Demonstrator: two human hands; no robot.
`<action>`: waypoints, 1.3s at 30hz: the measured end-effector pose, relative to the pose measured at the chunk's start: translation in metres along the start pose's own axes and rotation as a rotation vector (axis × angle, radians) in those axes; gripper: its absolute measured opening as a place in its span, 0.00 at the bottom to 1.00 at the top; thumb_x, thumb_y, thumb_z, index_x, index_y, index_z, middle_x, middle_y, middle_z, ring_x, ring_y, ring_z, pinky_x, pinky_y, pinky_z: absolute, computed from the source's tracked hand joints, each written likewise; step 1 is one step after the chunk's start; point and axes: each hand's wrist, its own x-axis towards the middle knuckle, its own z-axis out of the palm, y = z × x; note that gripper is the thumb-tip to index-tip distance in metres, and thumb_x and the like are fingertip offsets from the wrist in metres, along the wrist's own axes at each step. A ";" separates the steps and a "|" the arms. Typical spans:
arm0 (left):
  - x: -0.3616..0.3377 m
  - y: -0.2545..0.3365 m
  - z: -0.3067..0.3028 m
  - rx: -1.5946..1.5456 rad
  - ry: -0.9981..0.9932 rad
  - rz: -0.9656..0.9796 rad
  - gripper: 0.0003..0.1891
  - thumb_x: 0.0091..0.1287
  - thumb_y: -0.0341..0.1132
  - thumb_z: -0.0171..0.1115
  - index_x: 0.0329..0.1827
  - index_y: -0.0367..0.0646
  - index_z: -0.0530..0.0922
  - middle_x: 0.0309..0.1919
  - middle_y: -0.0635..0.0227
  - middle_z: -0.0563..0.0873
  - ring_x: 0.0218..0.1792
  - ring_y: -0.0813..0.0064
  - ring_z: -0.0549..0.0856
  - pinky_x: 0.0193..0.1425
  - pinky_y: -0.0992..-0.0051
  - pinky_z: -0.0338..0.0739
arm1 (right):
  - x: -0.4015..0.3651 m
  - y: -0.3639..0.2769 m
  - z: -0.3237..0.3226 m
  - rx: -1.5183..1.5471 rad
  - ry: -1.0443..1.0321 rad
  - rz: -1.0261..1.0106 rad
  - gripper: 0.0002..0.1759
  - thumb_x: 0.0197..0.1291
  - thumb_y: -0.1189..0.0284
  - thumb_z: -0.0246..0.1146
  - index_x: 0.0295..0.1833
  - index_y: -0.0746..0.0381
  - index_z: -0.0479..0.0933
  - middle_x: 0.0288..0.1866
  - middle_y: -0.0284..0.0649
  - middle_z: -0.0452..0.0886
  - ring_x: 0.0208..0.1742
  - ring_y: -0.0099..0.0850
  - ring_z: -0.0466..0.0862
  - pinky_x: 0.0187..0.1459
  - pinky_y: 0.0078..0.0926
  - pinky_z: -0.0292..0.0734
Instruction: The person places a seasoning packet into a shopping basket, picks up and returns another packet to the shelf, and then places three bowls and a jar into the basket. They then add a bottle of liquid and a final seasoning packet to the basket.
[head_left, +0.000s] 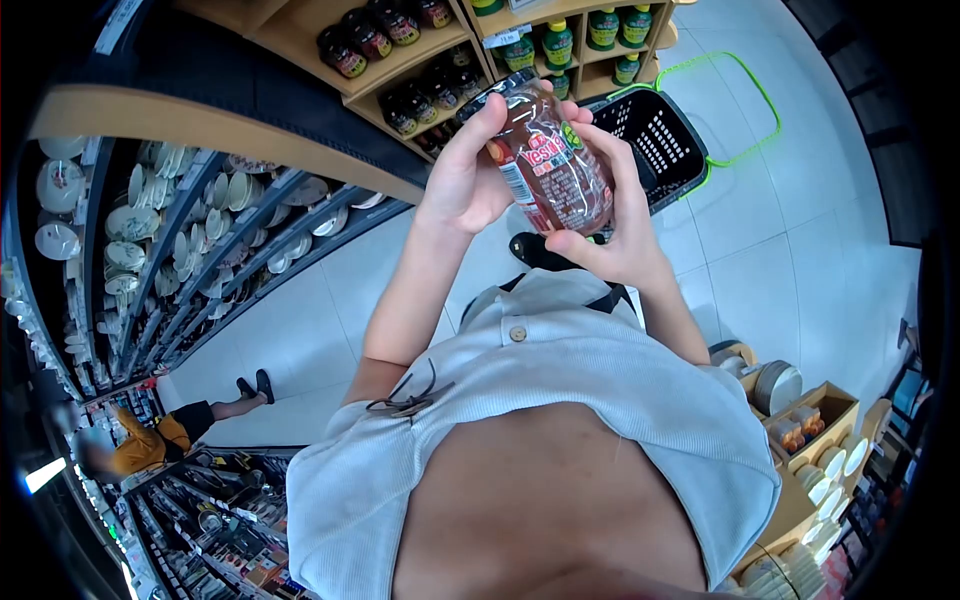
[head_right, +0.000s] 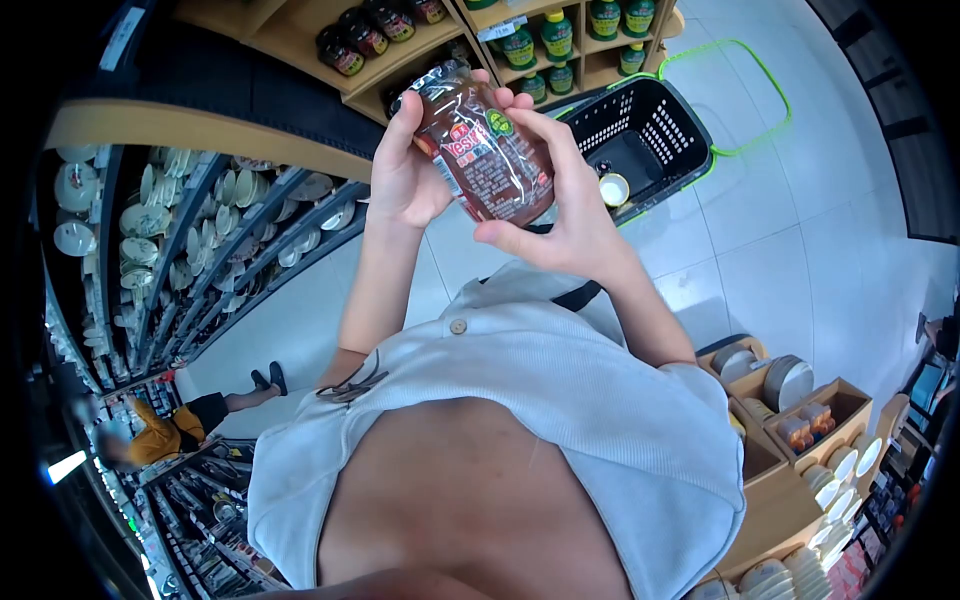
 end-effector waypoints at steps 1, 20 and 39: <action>-0.012 -0.004 0.004 0.004 -0.011 -0.019 0.32 0.67 0.58 0.46 0.62 0.37 0.64 0.56 0.50 0.74 0.64 0.54 0.68 0.66 0.55 0.67 | -0.013 -0.007 0.005 0.018 0.011 0.007 0.48 0.40 0.60 0.75 0.63 0.68 0.58 0.57 0.47 0.68 0.59 0.35 0.71 0.60 0.31 0.65; -0.092 -0.106 0.077 0.071 0.049 -0.191 0.36 0.64 0.54 0.56 0.67 0.36 0.60 0.58 0.52 0.73 0.62 0.59 0.72 0.67 0.58 0.65 | -0.147 -0.079 -0.038 0.149 -0.030 0.216 0.46 0.45 0.68 0.73 0.64 0.64 0.51 0.59 0.50 0.64 0.62 0.36 0.66 0.62 0.33 0.61; 0.070 -0.302 0.121 0.373 0.438 -0.867 0.40 0.54 0.51 0.70 0.62 0.43 0.57 0.54 0.58 0.72 0.47 0.67 0.79 0.46 0.69 0.78 | -0.194 0.060 -0.262 -0.437 -0.213 0.508 0.37 0.32 0.73 0.70 0.55 0.63 0.69 0.51 0.45 0.72 0.51 0.46 0.72 0.54 0.38 0.68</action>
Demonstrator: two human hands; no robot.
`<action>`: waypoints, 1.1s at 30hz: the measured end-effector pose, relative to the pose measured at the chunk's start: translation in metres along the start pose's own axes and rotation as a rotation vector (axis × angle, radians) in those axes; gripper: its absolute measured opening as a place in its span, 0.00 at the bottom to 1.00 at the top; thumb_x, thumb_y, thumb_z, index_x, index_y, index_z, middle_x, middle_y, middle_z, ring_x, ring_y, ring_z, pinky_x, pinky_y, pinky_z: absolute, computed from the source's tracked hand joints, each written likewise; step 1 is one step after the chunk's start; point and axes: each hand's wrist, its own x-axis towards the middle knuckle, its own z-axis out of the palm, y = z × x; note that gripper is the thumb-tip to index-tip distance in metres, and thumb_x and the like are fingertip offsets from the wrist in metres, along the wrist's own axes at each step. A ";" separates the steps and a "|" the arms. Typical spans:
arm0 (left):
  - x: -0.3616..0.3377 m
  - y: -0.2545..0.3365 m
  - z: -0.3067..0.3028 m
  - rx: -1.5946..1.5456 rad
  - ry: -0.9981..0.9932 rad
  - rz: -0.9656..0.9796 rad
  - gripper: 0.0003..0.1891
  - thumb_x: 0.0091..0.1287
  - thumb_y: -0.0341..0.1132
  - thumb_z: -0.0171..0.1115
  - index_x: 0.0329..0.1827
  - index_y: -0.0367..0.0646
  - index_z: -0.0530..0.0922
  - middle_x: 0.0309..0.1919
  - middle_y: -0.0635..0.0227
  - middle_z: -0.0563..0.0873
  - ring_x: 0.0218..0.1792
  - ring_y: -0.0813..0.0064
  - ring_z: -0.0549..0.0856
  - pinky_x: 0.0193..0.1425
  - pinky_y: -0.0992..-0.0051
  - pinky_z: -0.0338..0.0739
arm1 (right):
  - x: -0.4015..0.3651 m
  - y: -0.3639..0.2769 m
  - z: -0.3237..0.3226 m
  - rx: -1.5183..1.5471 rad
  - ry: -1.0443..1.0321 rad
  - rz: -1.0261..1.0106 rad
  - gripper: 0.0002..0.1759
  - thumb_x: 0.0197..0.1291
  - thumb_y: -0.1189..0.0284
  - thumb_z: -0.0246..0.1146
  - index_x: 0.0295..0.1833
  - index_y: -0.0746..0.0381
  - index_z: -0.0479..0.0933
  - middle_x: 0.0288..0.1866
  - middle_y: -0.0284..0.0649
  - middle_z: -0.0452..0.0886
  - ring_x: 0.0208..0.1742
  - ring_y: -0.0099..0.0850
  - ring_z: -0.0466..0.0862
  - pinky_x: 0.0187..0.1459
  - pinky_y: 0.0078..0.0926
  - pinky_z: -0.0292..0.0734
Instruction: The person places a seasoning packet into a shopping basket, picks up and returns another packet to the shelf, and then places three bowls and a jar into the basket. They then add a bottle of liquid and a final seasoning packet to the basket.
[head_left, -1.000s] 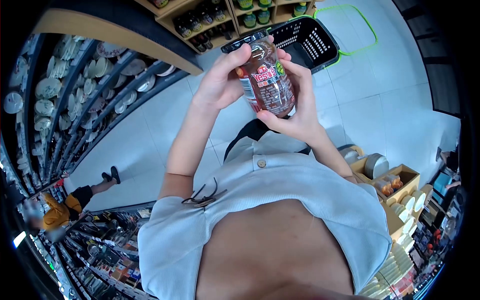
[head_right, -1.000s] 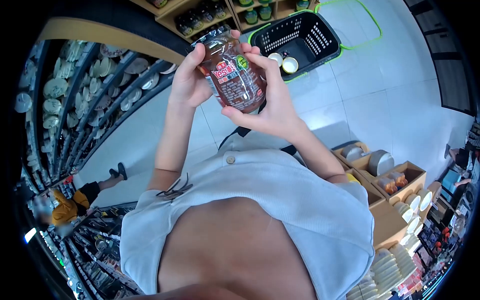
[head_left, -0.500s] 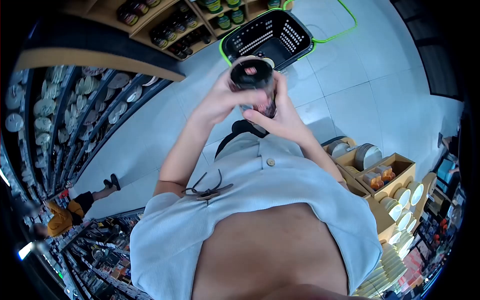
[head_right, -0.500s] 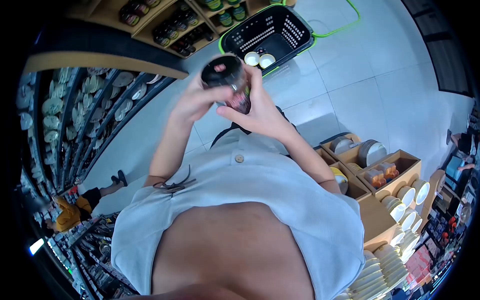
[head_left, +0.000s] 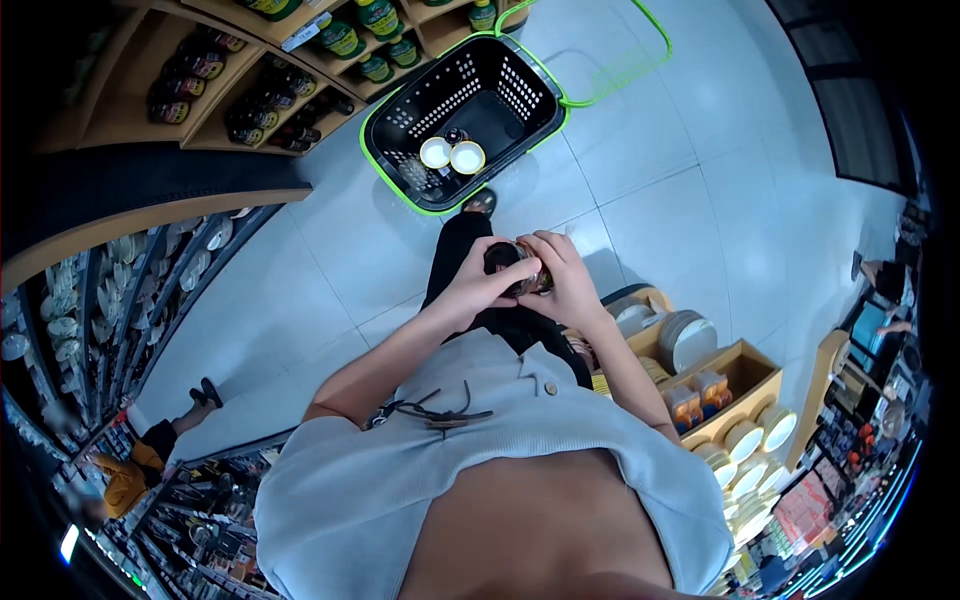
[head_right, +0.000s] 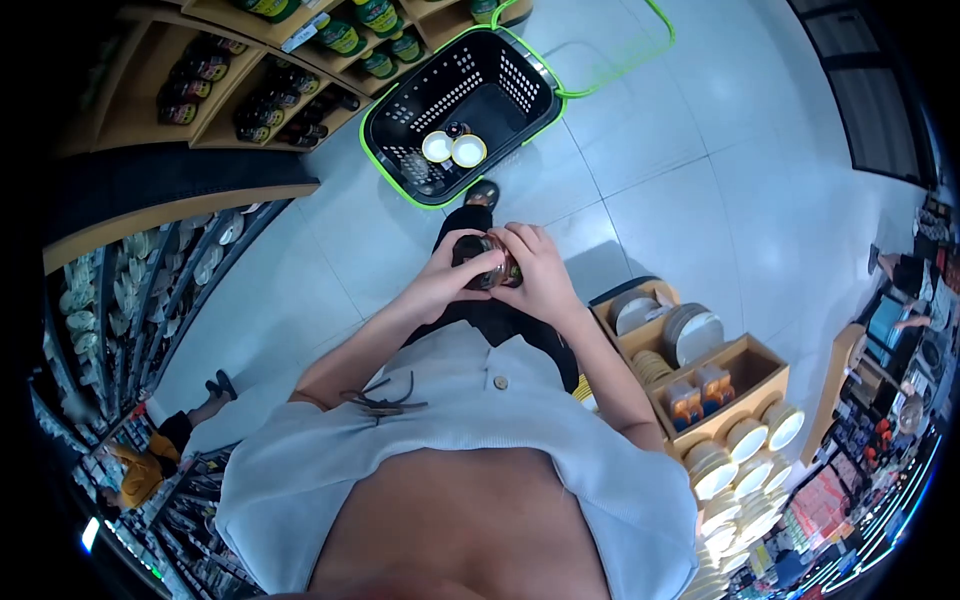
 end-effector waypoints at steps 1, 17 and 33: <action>0.018 -0.004 -0.004 0.024 0.036 0.130 0.34 0.54 0.50 0.70 0.55 0.39 0.64 0.47 0.60 0.76 0.43 0.71 0.80 0.44 0.73 0.77 | 0.012 0.010 -0.002 -0.015 -0.031 0.007 0.37 0.32 0.74 0.69 0.56 0.62 0.69 0.51 0.45 0.71 0.53 0.46 0.71 0.56 0.38 0.68; 0.387 0.005 -0.142 0.082 0.910 0.389 0.28 0.51 0.34 0.71 0.53 0.36 0.69 0.44 0.62 0.79 0.46 0.73 0.78 0.53 0.75 0.72 | 0.261 0.333 0.180 0.691 -0.077 0.543 0.30 0.60 0.86 0.46 0.69 0.56 0.61 0.47 0.41 0.75 0.44 0.24 0.76 0.49 0.21 0.73; 0.620 -0.084 -0.336 0.496 0.933 0.238 0.34 0.44 0.45 0.74 0.53 0.37 0.74 0.45 0.57 0.83 0.45 0.65 0.84 0.52 0.72 0.77 | 0.367 0.532 0.373 0.531 -0.385 0.604 0.31 0.54 0.69 0.55 0.67 0.52 0.65 0.56 0.47 0.76 0.56 0.39 0.74 0.57 0.30 0.66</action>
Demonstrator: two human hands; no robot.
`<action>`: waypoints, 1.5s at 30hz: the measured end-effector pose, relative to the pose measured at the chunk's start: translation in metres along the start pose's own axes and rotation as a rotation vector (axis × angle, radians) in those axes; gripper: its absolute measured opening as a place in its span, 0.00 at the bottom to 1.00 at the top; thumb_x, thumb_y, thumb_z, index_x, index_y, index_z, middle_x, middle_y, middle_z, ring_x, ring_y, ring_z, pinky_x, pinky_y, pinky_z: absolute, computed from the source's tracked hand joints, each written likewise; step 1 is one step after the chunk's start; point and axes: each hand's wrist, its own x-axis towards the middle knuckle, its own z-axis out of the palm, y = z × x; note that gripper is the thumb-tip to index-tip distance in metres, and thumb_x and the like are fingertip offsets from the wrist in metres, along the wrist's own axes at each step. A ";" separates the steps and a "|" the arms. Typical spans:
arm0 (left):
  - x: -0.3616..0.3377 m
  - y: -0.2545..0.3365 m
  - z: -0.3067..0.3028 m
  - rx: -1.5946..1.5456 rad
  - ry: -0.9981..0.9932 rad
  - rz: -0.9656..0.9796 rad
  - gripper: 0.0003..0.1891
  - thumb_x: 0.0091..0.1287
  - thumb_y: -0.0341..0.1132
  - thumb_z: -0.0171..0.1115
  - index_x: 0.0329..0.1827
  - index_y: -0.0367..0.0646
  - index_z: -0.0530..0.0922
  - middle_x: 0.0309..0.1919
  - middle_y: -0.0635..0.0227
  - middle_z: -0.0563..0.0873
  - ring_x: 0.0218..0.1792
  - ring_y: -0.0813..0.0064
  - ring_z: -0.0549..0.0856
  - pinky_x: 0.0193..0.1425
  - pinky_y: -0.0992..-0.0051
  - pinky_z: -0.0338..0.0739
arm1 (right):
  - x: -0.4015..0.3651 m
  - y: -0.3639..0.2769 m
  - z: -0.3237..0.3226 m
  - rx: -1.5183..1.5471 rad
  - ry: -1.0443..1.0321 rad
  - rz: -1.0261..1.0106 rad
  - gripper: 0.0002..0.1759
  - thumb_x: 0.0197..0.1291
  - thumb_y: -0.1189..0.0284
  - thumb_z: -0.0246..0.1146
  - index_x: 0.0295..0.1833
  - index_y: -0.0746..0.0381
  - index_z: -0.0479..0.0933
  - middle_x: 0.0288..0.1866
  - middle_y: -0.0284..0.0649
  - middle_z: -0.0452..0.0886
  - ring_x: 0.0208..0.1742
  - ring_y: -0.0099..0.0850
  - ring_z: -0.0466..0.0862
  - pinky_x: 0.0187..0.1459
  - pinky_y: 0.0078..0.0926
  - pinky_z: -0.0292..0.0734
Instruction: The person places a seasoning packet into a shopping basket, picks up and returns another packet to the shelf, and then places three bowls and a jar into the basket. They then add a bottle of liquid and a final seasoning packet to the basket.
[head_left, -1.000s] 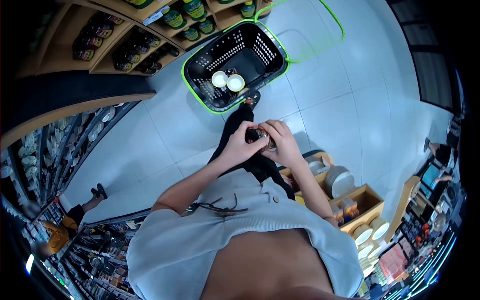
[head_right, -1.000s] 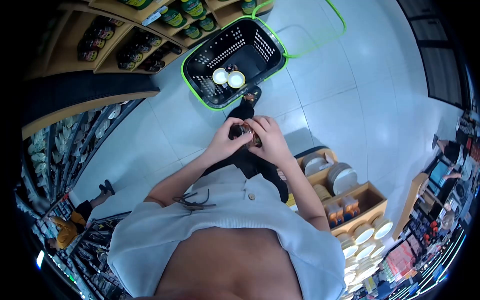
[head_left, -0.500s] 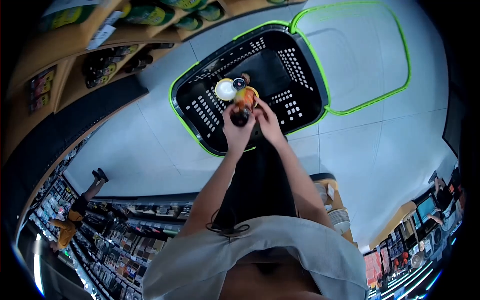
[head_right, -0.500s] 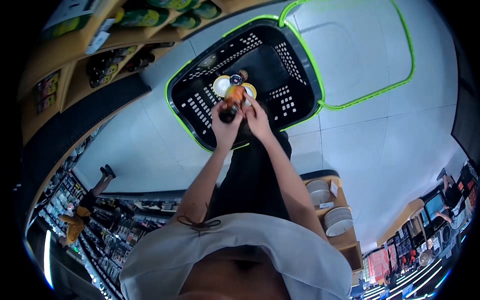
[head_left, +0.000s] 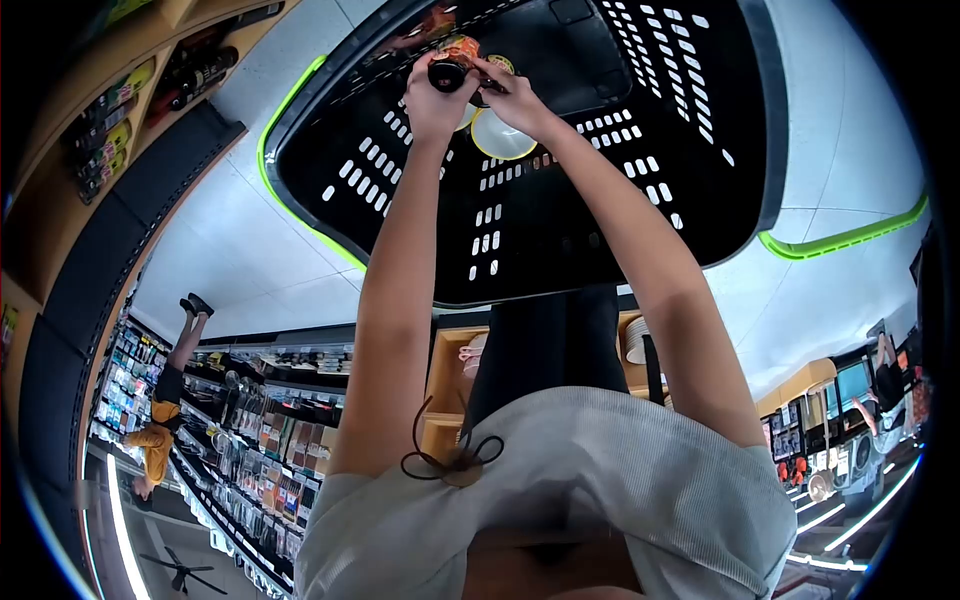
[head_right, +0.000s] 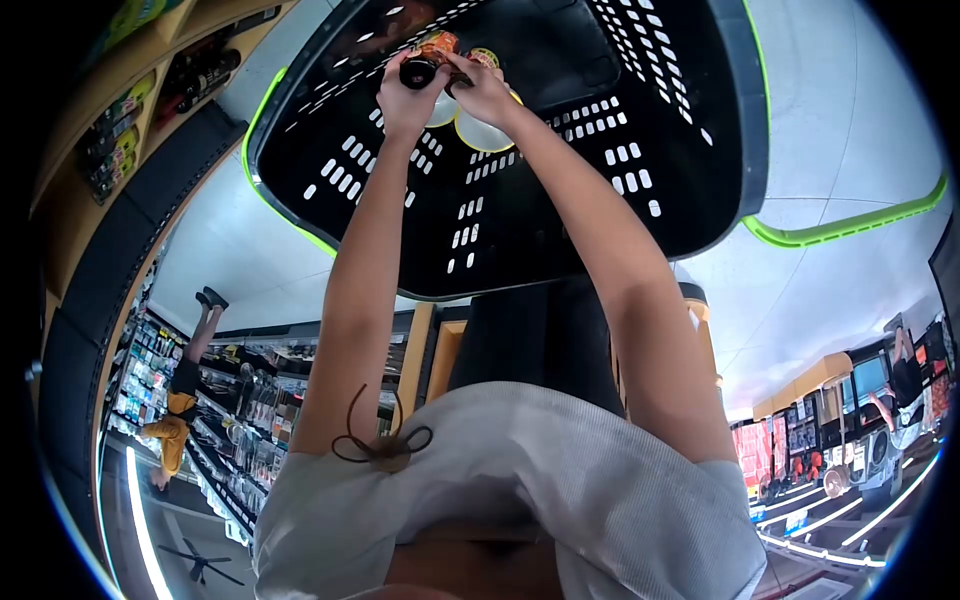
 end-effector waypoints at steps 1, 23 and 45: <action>0.004 -0.004 0.003 -0.031 -0.026 -0.031 0.34 0.44 0.45 0.75 0.53 0.37 0.74 0.45 0.58 0.83 0.44 0.67 0.84 0.51 0.72 0.77 | 0.001 -0.003 -0.002 -0.136 -0.003 0.047 0.31 0.54 0.66 0.54 0.67 0.49 0.64 0.57 0.48 0.75 0.59 0.43 0.72 0.59 0.33 0.64; 0.036 -0.042 0.035 0.035 -0.074 -0.151 0.38 0.39 0.53 0.76 0.53 0.42 0.74 0.44 0.57 0.83 0.44 0.57 0.84 0.50 0.66 0.78 | 0.028 0.018 0.007 -0.625 0.077 0.130 0.36 0.49 0.59 0.60 0.67 0.48 0.63 0.66 0.40 0.65 0.62 0.46 0.62 0.61 0.42 0.51; -0.265 0.001 -0.105 0.382 0.181 0.103 0.31 0.52 0.35 0.65 0.60 0.41 0.65 0.59 0.52 0.68 0.58 0.52 0.67 0.60 0.56 0.61 | -0.283 -0.114 -0.092 -0.897 0.119 -0.274 0.14 0.58 0.63 0.60 0.46 0.59 0.76 0.38 0.40 0.78 0.46 0.39 0.76 0.57 0.40 0.62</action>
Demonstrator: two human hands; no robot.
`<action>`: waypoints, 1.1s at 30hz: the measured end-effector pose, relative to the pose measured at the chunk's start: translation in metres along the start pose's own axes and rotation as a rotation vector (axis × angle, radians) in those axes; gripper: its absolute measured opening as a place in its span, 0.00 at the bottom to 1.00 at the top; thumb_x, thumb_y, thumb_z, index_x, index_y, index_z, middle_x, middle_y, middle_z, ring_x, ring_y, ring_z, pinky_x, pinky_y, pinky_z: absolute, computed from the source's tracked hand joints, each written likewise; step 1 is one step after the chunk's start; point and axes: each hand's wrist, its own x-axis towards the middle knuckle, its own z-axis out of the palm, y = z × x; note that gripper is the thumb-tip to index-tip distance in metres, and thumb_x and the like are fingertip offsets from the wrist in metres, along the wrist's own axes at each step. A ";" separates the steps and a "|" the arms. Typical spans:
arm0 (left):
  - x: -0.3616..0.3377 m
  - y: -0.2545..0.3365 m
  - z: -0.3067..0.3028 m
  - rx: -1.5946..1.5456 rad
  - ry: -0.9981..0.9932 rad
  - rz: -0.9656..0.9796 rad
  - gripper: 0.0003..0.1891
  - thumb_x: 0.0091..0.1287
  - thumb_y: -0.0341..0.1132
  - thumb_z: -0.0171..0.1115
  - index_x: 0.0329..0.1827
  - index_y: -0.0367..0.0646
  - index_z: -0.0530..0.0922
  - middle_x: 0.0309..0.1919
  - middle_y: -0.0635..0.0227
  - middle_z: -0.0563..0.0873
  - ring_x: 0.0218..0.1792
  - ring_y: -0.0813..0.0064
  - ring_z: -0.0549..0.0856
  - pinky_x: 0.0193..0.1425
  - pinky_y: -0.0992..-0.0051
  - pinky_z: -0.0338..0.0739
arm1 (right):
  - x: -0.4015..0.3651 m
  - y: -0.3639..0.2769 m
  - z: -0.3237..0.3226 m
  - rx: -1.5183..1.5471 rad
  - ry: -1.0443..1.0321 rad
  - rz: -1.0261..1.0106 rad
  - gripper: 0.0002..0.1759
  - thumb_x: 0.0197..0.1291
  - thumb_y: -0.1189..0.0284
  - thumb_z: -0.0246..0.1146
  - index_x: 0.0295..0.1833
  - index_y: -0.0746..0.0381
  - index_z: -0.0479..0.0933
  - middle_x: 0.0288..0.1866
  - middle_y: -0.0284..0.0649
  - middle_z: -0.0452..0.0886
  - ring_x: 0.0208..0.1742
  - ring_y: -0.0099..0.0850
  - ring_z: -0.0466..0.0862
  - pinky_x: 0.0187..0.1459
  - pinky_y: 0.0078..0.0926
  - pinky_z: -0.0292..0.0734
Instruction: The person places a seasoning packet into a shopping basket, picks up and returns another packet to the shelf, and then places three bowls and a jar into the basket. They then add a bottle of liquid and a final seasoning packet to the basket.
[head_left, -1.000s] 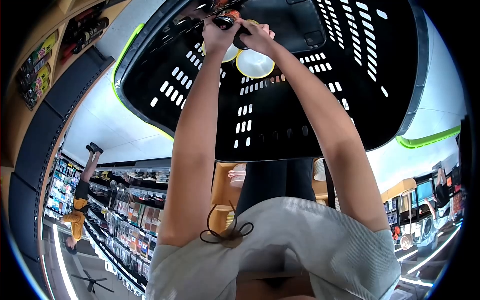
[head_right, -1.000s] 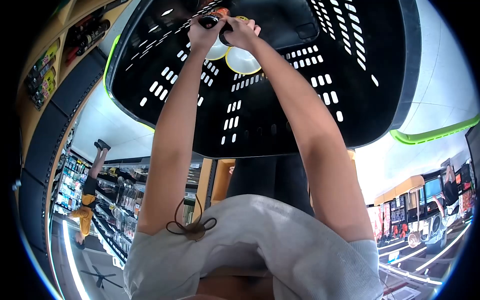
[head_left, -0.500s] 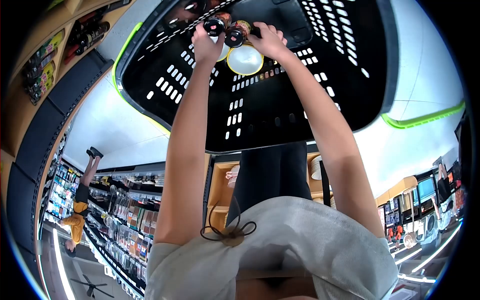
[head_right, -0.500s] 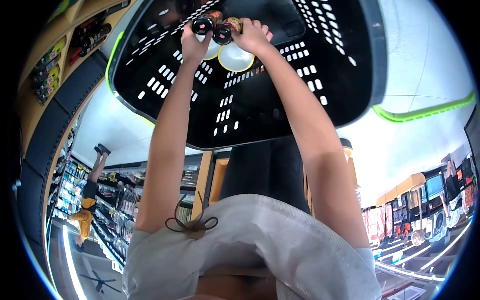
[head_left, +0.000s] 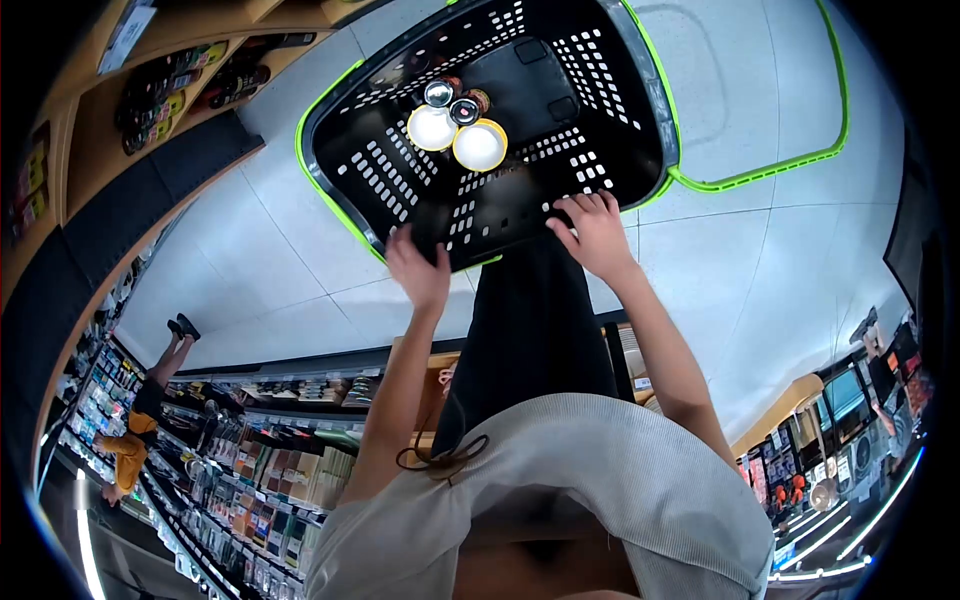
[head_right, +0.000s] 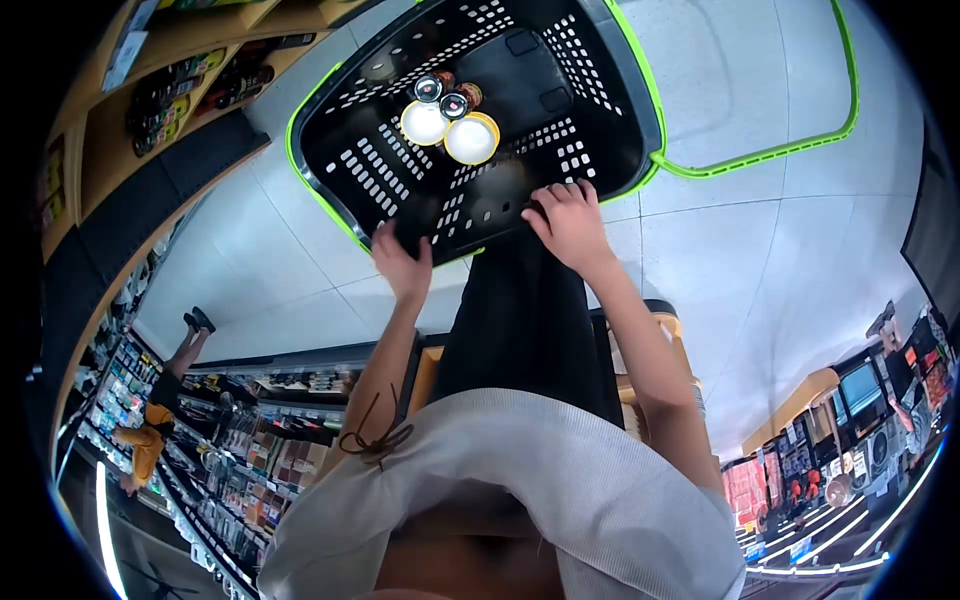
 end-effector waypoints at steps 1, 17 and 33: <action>-0.006 -0.002 -0.008 0.009 0.095 -0.085 0.33 0.52 0.36 0.65 0.61 0.40 0.64 0.59 0.52 0.67 0.59 0.51 0.66 0.61 0.56 0.61 | -0.008 -0.002 0.001 -0.047 0.012 -0.048 0.16 0.57 0.61 0.61 0.47 0.58 0.77 0.43 0.39 0.77 0.50 0.38 0.74 0.61 0.42 0.58; -0.008 -0.110 -0.006 -0.965 -0.418 -0.600 0.33 0.63 0.42 0.59 0.71 0.49 0.58 0.59 0.67 0.76 0.57 0.74 0.75 0.60 0.69 0.66 | -0.099 0.005 0.007 -0.311 0.124 0.157 0.25 0.54 0.67 0.62 0.59 0.55 0.69 0.57 0.45 0.73 0.58 0.45 0.72 0.58 0.45 0.66; -0.070 -0.041 -0.020 -1.064 -0.727 -0.315 0.14 0.64 0.41 0.58 0.47 0.43 0.80 0.35 0.72 0.84 0.32 0.80 0.82 0.30 0.81 0.71 | -0.456 -0.047 0.084 0.155 -0.348 0.674 0.21 0.57 0.58 0.60 0.49 0.62 0.77 0.38 0.47 0.83 0.40 0.38 0.84 0.43 0.32 0.77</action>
